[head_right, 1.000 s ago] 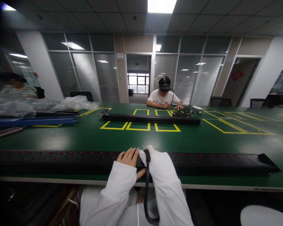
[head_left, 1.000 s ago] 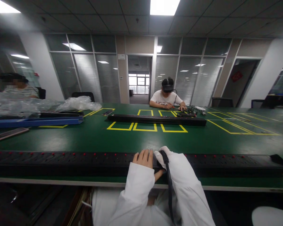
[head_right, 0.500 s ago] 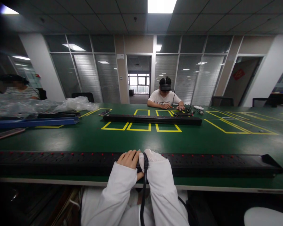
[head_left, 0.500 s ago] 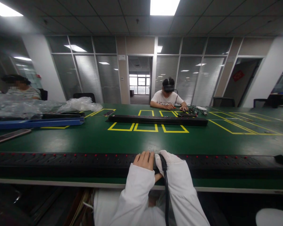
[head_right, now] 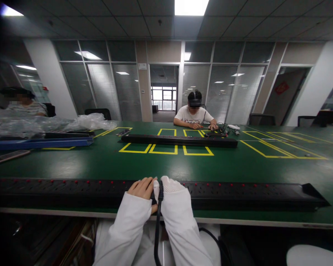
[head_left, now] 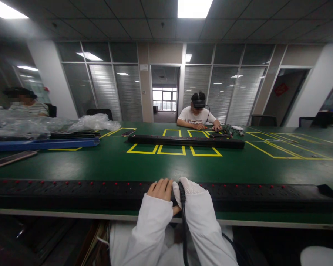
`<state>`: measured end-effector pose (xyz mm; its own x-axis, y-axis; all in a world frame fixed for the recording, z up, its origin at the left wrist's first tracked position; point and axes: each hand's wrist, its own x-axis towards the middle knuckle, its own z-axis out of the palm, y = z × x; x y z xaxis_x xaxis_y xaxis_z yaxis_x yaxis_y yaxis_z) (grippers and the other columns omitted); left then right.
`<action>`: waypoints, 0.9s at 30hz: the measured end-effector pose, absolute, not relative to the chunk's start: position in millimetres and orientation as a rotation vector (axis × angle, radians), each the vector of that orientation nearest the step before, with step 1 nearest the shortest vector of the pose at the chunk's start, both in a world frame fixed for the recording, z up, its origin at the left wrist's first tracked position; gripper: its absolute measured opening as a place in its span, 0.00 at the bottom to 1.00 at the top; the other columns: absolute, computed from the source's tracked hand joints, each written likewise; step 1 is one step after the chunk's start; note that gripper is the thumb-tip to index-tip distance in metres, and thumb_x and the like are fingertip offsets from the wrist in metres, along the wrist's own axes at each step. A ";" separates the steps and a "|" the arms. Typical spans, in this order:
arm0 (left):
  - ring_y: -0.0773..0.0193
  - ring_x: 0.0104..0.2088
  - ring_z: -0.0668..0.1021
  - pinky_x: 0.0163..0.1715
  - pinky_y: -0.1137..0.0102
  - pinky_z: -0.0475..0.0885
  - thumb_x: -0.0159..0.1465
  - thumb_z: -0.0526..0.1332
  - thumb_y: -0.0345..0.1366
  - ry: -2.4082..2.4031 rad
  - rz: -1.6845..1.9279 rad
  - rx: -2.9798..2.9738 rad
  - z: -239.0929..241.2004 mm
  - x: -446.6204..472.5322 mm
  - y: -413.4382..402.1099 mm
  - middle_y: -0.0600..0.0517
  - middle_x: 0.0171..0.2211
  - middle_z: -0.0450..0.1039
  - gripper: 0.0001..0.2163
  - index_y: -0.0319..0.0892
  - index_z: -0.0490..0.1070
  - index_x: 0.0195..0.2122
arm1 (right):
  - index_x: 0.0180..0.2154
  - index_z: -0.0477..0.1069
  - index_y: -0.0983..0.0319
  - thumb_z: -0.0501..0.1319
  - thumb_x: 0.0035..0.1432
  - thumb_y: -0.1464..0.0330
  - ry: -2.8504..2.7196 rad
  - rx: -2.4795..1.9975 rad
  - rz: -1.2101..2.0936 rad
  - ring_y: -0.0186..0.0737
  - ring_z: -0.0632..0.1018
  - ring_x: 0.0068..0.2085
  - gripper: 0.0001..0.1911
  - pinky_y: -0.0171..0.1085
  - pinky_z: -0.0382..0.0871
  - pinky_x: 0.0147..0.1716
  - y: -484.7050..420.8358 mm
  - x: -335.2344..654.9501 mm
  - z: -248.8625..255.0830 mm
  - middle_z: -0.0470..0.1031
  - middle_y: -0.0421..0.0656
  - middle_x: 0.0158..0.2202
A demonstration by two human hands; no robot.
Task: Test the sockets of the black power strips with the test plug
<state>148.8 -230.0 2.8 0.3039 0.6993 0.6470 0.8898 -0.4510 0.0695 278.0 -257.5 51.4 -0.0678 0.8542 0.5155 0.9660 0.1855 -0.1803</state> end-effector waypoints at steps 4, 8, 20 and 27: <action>0.49 0.49 0.71 0.49 0.58 0.62 0.47 0.59 0.45 -1.416 -0.925 -2.251 -0.2 142.6 -229.9 0.42 0.49 0.71 0.30 0.36 0.67 0.51 | 0.39 0.69 0.64 0.49 0.62 0.58 -1.971 -1.638 -0.291 0.29 0.72 0.34 0.18 0.35 0.67 0.37 -260.4 273.0 50.8 0.72 0.40 0.33; 0.49 0.48 0.71 0.48 0.58 0.62 0.48 0.58 0.46 -1.367 -0.931 -2.237 -2.7 141.8 -228.3 0.42 0.48 0.71 0.29 0.36 0.68 0.50 | 0.41 0.68 0.64 0.51 0.60 0.56 -1.944 -1.663 -0.331 0.29 0.72 0.34 0.19 0.36 0.67 0.37 -264.7 272.1 49.3 0.71 0.41 0.36; 0.49 0.48 0.72 0.46 0.59 0.63 0.48 0.58 0.46 -1.321 -0.958 -2.193 -3.0 142.9 -227.8 0.41 0.48 0.72 0.28 0.37 0.68 0.50 | 0.43 0.68 0.64 0.52 0.60 0.57 -1.915 -1.693 -0.437 0.31 0.72 0.37 0.19 0.37 0.69 0.39 -267.5 271.8 48.0 0.71 0.43 0.38; 0.50 0.48 0.72 0.45 0.60 0.63 0.48 0.59 0.45 -1.303 -0.928 -2.191 -2.1 141.0 -228.2 0.42 0.48 0.72 0.28 0.37 0.68 0.50 | 0.43 0.68 0.64 0.52 0.60 0.57 -1.926 -1.706 -0.424 0.30 0.72 0.36 0.19 0.36 0.68 0.38 -266.3 270.4 46.6 0.71 0.43 0.39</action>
